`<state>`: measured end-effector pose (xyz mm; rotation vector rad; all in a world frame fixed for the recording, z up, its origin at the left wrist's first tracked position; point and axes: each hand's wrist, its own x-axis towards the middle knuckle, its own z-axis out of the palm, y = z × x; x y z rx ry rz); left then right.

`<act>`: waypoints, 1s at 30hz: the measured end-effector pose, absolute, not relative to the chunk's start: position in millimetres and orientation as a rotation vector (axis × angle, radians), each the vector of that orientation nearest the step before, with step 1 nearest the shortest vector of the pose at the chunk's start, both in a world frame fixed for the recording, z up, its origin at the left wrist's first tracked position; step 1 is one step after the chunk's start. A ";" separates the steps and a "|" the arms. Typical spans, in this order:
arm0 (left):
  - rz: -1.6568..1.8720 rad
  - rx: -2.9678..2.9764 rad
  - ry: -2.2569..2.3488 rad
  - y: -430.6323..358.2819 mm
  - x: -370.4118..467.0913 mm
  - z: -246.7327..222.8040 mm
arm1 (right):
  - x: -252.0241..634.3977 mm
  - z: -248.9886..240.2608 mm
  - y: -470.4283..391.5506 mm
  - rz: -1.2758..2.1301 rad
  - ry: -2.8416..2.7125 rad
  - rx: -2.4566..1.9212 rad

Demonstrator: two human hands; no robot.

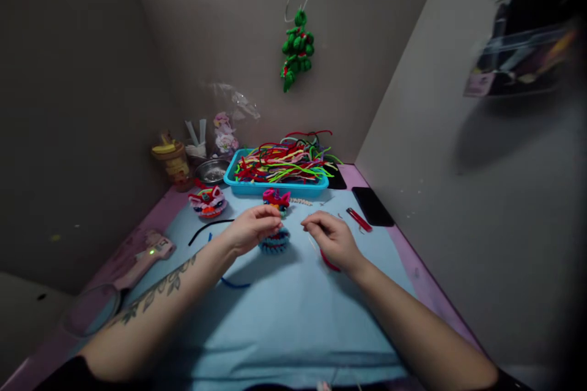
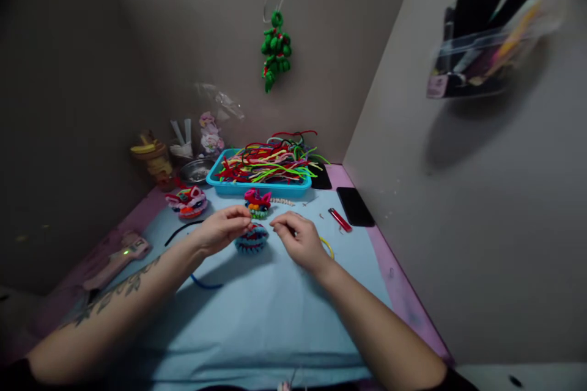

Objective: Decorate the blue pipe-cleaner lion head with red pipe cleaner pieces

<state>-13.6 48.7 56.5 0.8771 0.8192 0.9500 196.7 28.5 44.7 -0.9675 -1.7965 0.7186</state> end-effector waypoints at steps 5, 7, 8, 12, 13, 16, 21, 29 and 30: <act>1.022 0.787 0.749 16.9 -12.4 33.7 | 163.5 38.9 1.0 0.704 -1.669 -1.004; 1.055 0.796 0.722 10.1 -15.0 26.8 | 152.0 32.9 -6.4 0.683 -1.643 -0.980; 1.065 0.808 0.710 7.4 -16.2 23.5 | 147.2 29.9 -9.4 0.673 -1.636 -0.962; 1.067 0.869 0.664 -1.3 -18.2 12.4 | 134.6 18.5 -16.5 0.628 -1.672 -0.894; 1.062 0.886 0.655 -3.0 -18.0 10.0 | 133.0 15.7 -17.2 0.608 -1.689 -0.877; 1.029 0.951 0.630 -5.8 -17.0 3.5 | 131.4 7.2 -17.7 0.537 -1.720 -0.844; 1.012 1.024 0.656 -4.2 -16.0 -5.7 | 136.2 -4.6 -15.0 0.381 -1.765 -0.780; 1.055 1.116 0.771 -0.7 -16.0 -14.6 | 140.9 -13.9 -9.8 0.130 -1.830 -0.784; 1.056 1.113 0.775 -1.1 -15.7 -14.8 | 140.6 -14.4 -9.7 0.111 -1.836 -0.794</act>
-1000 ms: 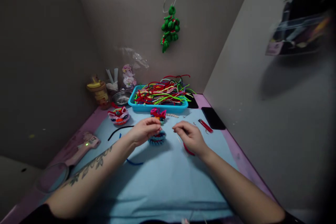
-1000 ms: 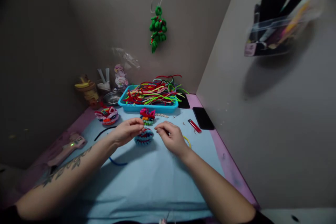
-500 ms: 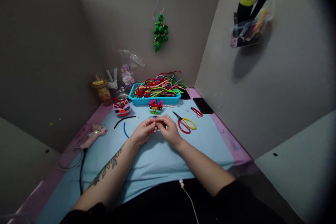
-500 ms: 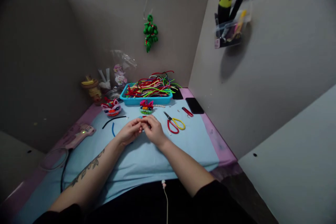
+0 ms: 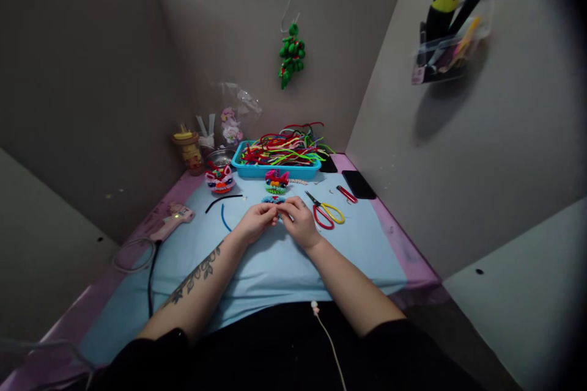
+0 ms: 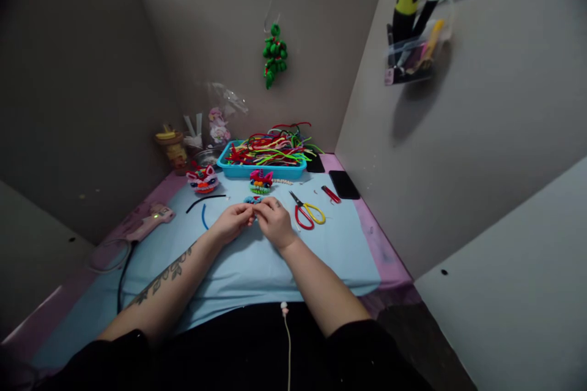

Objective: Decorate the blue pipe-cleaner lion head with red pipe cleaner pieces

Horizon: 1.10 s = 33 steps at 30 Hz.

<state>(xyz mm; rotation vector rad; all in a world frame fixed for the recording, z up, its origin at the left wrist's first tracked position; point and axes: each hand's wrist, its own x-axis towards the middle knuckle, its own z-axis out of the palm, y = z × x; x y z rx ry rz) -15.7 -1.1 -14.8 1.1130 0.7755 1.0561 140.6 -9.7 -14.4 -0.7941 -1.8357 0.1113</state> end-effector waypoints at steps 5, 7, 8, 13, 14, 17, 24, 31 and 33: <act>1.063 1.002 0.750 -3.6 -13.4 -13.1 | 139.0 -14.6 -8.9 0.111 -1.821 -0.821; 1.083 0.890 0.729 -2.3 -14.2 -12.3 | 139.2 -14.0 -8.2 0.150 -1.776 -0.820; 1.091 0.816 0.724 -1.0 -15.2 -11.8 | 139.5 -13.7 -7.7 0.167 -1.753 -0.817; 1.031 0.576 0.734 4.5 -20.8 -7.6 | 141.0 -14.0 -5.1 0.188 -1.725 -0.815; 1.012 0.574 0.735 3.8 -20.9 -6.4 | 140.7 -14.3 -4.9 0.182 -1.734 -0.820; 0.982 0.616 0.722 -1.9 -18.4 -4.1 | 138.8 -15.4 -5.1 0.145 -1.757 -0.838; 1.084 0.954 0.824 -6.0 -13.5 -10.9 | 134.1 -19.2 -7.4 -0.030 -1.846 -0.885; 1.108 1.038 0.911 -2.1 -15.9 -13.2 | 131.8 -19.0 -8.9 -0.087 -1.881 -0.895; 1.117 1.092 0.930 -1.4 -16.6 -15.1 | 131.8 -18.5 -9.4 -0.062 -1.894 -0.877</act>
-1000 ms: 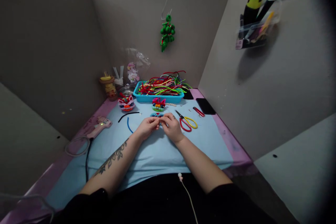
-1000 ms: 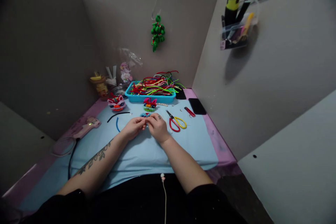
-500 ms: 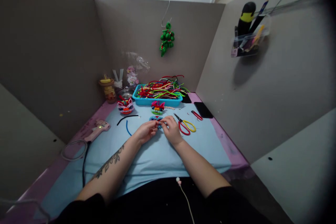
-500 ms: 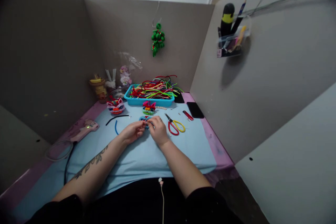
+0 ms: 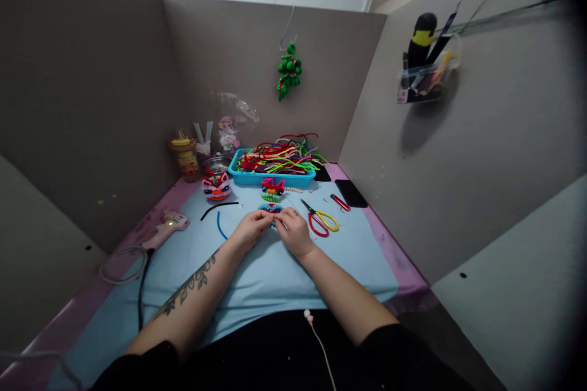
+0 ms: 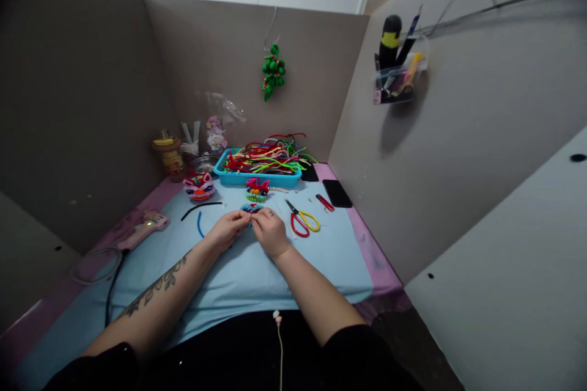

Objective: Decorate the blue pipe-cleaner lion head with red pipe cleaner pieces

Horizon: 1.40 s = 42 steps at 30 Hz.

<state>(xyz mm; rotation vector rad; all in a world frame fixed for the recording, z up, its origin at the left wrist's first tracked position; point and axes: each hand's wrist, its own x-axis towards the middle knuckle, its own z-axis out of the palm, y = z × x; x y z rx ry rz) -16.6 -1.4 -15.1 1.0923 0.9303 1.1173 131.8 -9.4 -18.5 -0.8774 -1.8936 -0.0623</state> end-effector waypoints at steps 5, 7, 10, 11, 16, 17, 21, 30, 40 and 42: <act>1.144 1.286 0.999 0.0 -17.2 -19.2 | 132.3 -19.0 -10.1 -0.070 -1.919 -0.857; 1.154 1.332 0.990 -0.4 -15.9 -19.3 | 132.0 -19.8 -10.1 -0.088 -1.916 -0.843; 1.188 1.360 0.964 -1.9 -12.5 -18.5 | 130.8 -21.3 -9.8 -0.100 -1.889 -0.837; 1.201 1.370 0.960 -2.6 -11.4 -18.1 | 130.3 -21.7 -9.6 -0.100 -1.876 -0.838; 1.228 1.447 0.966 -4.8 -8.8 -16.5 | 128.2 -21.7 -8.4 -0.104 -1.845 -0.825; 1.228 1.466 0.967 -4.6 -8.9 -16.1 | 128.1 -21.4 -8.2 -0.098 -1.843 -0.822; 1.226 1.623 1.020 -2.7 -10.1 -13.4 | 129.1 -19.9 -8.1 -0.066 -1.843 -0.818; 1.152 1.708 1.003 0.7 -13.4 -11.2 | 132.9 -19.8 -4.8 0.081 -1.871 -0.826; 0.949 1.101 0.607 -9.3 -8.2 -3.9 | 135.3 -7.8 -8.4 0.348 -1.596 -0.913; 0.953 1.067 0.553 -12.5 -9.3 0.4 | 142.2 -7.1 -3.5 0.302 -1.500 -0.962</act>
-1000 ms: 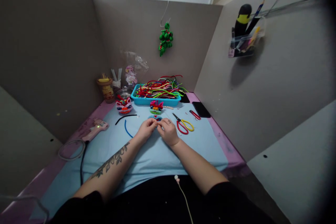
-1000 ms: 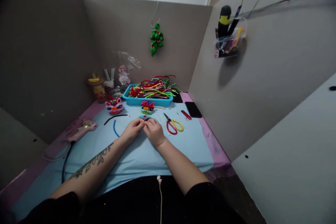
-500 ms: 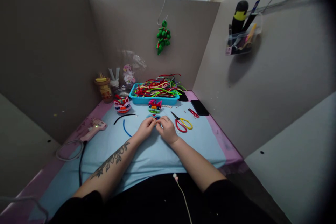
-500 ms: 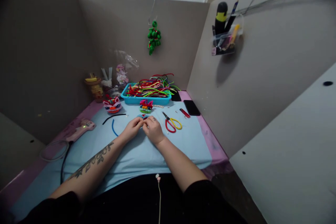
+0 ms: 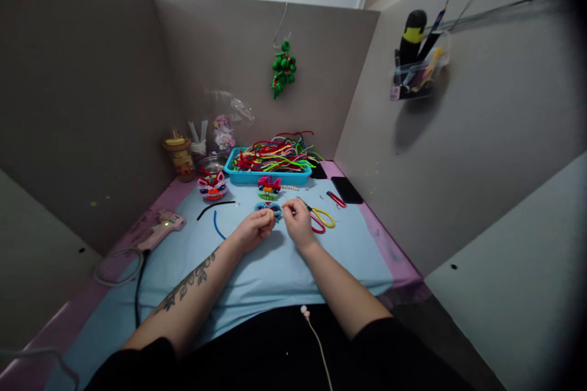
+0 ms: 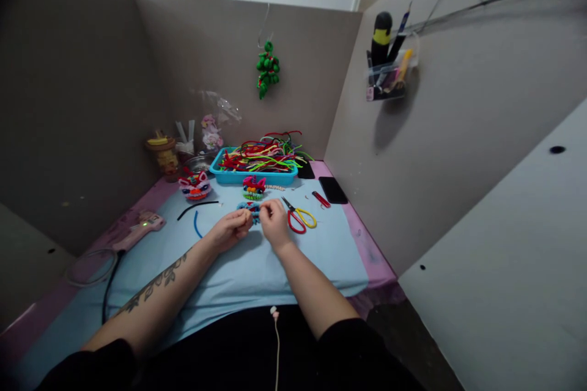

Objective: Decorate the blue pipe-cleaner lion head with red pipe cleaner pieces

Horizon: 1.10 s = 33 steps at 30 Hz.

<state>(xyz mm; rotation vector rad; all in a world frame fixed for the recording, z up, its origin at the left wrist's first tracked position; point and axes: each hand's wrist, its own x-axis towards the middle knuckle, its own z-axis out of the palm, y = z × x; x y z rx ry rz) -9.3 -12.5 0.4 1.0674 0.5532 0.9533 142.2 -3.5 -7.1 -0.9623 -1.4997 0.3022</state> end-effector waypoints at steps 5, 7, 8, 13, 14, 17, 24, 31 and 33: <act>0.993 1.016 0.535 -15.3 -11.5 6.7 | 154.8 -12.9 9.9 0.233 -1.549 -1.004; 0.995 1.008 0.553 -15.1 -11.0 7.4 | 155.2 -17.8 13.8 0.198 -1.640 -1.038; 0.995 1.005 0.559 -14.9 -10.7 7.5 | 155.0 -20.0 15.2 0.169 -1.658 -1.079; 1.027 1.027 0.596 -12.8 -10.2 3.8 | 153.1 -20.1 10.0 0.171 -1.676 -1.113; 1.035 1.047 0.614 -12.1 -10.3 2.0 | 151.8 -17.8 6.3 0.209 -1.698 -1.044; 1.062 1.139 0.695 -9.2 -11.4 -4.5 | 146.4 -10.6 -4.9 0.268 -1.754 -0.839; 1.085 1.401 0.880 -3.4 -18.1 -10.2 | 143.6 -5.6 -10.9 0.256 -1.824 -0.750; 1.103 1.431 0.913 -6.2 -19.1 -4.8 | 143.9 -5.3 -11.5 0.229 -1.861 -0.692; 1.125 1.475 0.934 -6.2 -19.7 -3.7 | 143.8 -5.9 -11.0 0.198 -1.845 -0.698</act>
